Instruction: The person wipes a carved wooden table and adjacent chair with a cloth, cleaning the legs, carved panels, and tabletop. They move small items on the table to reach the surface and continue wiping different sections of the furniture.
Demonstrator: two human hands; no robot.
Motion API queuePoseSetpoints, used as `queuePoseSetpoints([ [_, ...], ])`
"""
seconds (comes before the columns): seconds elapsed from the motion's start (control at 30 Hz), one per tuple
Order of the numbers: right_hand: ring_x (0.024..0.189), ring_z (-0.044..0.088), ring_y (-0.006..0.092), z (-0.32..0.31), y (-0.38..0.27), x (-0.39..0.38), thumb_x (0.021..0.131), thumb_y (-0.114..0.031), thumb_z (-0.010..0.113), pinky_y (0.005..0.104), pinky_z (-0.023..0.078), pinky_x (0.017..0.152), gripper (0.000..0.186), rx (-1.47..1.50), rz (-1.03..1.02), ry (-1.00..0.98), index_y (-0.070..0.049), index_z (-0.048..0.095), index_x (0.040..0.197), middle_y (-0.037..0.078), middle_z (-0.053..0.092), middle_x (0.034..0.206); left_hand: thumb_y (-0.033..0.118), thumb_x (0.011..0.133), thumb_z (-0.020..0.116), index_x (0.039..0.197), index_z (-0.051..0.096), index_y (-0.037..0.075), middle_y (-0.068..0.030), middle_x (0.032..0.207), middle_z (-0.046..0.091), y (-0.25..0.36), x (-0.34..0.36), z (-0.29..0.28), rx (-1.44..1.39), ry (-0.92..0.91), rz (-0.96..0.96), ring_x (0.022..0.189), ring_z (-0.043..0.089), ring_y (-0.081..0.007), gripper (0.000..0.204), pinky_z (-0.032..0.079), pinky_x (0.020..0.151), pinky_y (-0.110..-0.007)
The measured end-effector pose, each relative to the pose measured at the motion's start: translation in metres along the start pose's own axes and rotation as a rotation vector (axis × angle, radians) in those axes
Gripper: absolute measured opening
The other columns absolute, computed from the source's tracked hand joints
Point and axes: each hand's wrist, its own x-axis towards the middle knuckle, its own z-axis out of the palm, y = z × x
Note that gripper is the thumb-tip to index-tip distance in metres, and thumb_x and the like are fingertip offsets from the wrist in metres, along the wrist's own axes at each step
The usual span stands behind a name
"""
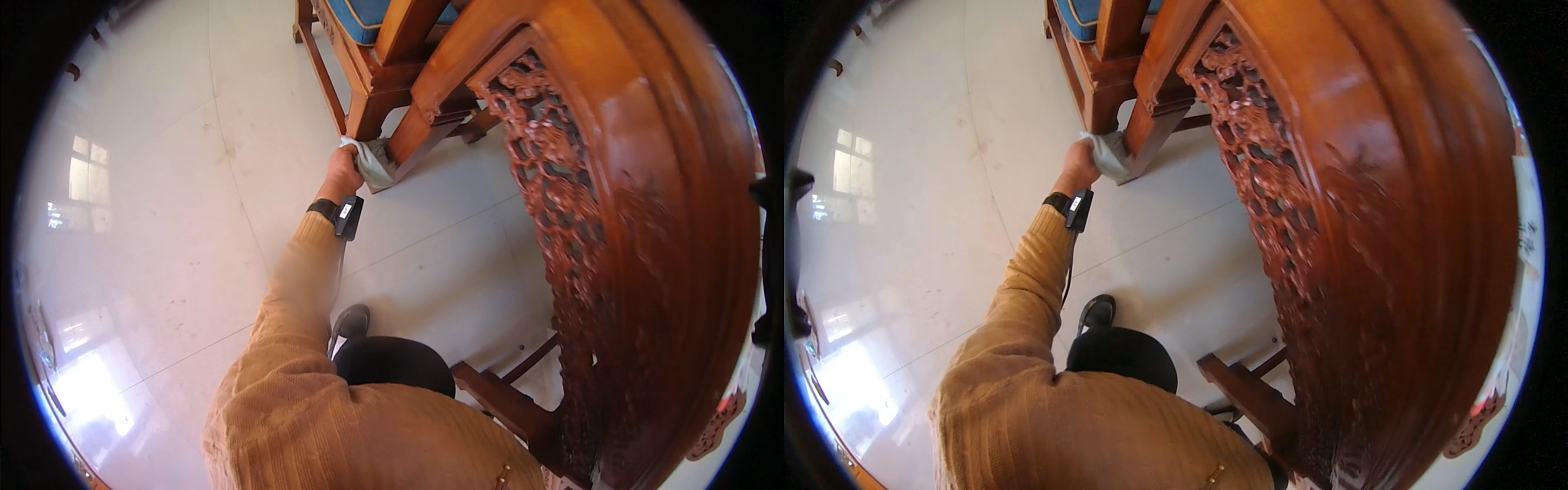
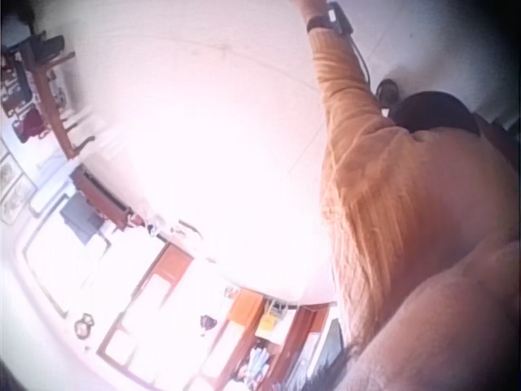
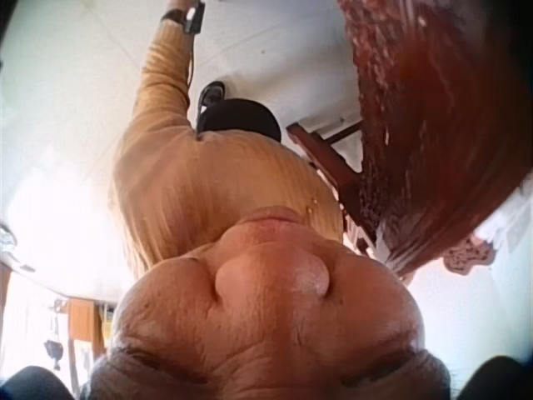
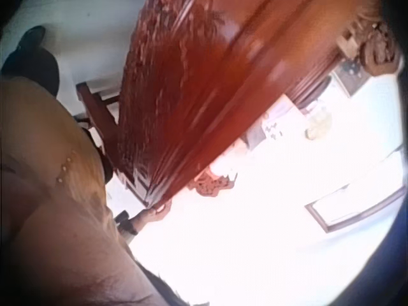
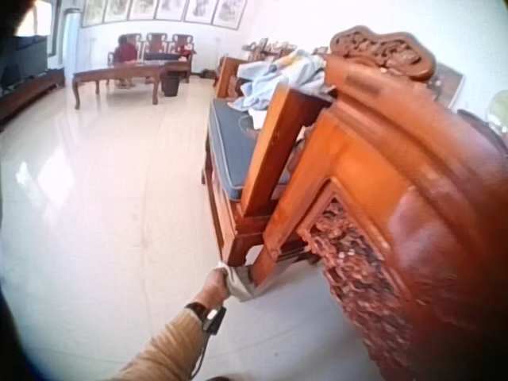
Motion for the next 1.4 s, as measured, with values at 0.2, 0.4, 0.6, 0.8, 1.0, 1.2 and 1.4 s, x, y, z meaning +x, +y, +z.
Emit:
queuePoseSetpoints([
  [0.2, 0.09, 0.067, 0.0286, 0.001, 0.016, 0.001, 0.087, -0.078, 0.058, 0.0286, 0.057, 0.063, 0.096, 0.168, -0.037, 0.003, 0.0, 0.055, 0.143, 0.019, 0.063, 0.126, 0.005, 0.094, 0.057, 0.116, 0.068, 0.001, -0.0109, 0.112, 0.073, 0.099, -0.021, -0.019, -1.426, -0.153, -0.369, 0.105, 0.068, -0.022, 0.025, 0.055, 0.092, -0.036],
  [0.4, 0.132, 0.054, 0.0414, 0.005, 0.033, 0.002, 0.102, -0.049, 0.054, 0.0479, 0.042, 0.111, 0.066, -0.053, -0.177, 0.007, 0.006, 0.057, 0.138, 0.023, 0.058, 0.141, 0.015, 0.102, 0.039, 0.14, 0.051, -0.002, -0.0188, 0.138, 0.06, 0.209, -0.088, -0.066, -0.518, -0.11, 0.458, 0.128, 0.058, -0.0322, 0.044, 0.047, 0.109, -0.048],
  [0.6, 0.135, 0.052, 0.0376, 0.004, 0.009, 0.001, 0.098, -0.035, 0.061, 0.0447, 0.039, 0.114, 0.053, -0.016, -0.116, 0.027, -0.002, 0.058, 0.14, 0.019, 0.057, 0.145, 0.01, 0.095, 0.051, 0.154, 0.042, 0.012, -0.0098, 0.15, 0.053, 0.301, -0.21, -0.085, -1.492, -0.423, 0.173, 0.138, 0.049, -0.0353, 0.06, 0.038, 0.118, -0.051],
  [0.8, 0.143, 0.042, 0.0395, -0.025, -0.041, -0.032, 0.093, -0.016, 0.068, 0.0489, 0.031, 0.118, 0.05, 0.083, -0.291, 0.28, -0.004, 0.058, 0.14, 0.019, 0.048, 0.154, 0.022, 0.1, 0.054, 0.158, 0.033, 0.006, -0.0134, 0.153, 0.048, 0.37, -0.339, -0.075, -1.391, -0.806, 0.484, 0.136, 0.052, -0.0319, 0.064, 0.039, 0.115, -0.049],
  [1.0, 0.129, 0.055, 0.0362, -0.039, -0.088, -0.09, 0.09, -0.016, 0.074, 0.0425, 0.045, 0.108, 0.047, 0.529, -0.294, 0.027, -0.001, 0.061, 0.133, 0.017, 0.057, 0.143, 0.023, 0.098, 0.062, 0.144, 0.045, 0.004, -0.0097, 0.142, 0.053, 0.42, -0.466, -0.033, -1.114, -1.34, 0.279, 0.13, 0.052, -0.0221, 0.052, 0.042, 0.109, -0.038],
  [1.2, 0.104, 0.069, 0.0219, -0.013, -0.108, -0.125, 0.094, -0.014, 0.07, 0.0341, 0.055, 0.087, 0.048, 1.031, 0.093, -0.322, -0.002, 0.053, 0.136, 0.011, 0.069, 0.109, 0.008, 0.101, 0.062, 0.13, 0.057, 0.008, 0.0014, 0.12, 0.06, 0.437, -0.553, 0.026, -0.408, -1.745, 0.574, 0.115, 0.053, -0.0105, 0.029, 0.043, 0.1, -0.029],
  [1.4, 0.075, 0.055, 0.0114, -0.009, -0.059, -0.153, 0.096, -0.012, 0.066, 0.0299, 0.049, 0.07, 0.014, 0.97, 0.161, -0.091, -0.002, 0.063, 0.105, 0.005, 0.062, 0.085, 0.011, 0.103, 0.058, 0.115, 0.064, 0.008, 0.0049, 0.11, 0.061, 0.435, -0.545, 0.027, -0.387, -1.482, 0.612, 0.106, 0.054, -0.008, 0.013, 0.043, 0.097, -0.026],
])
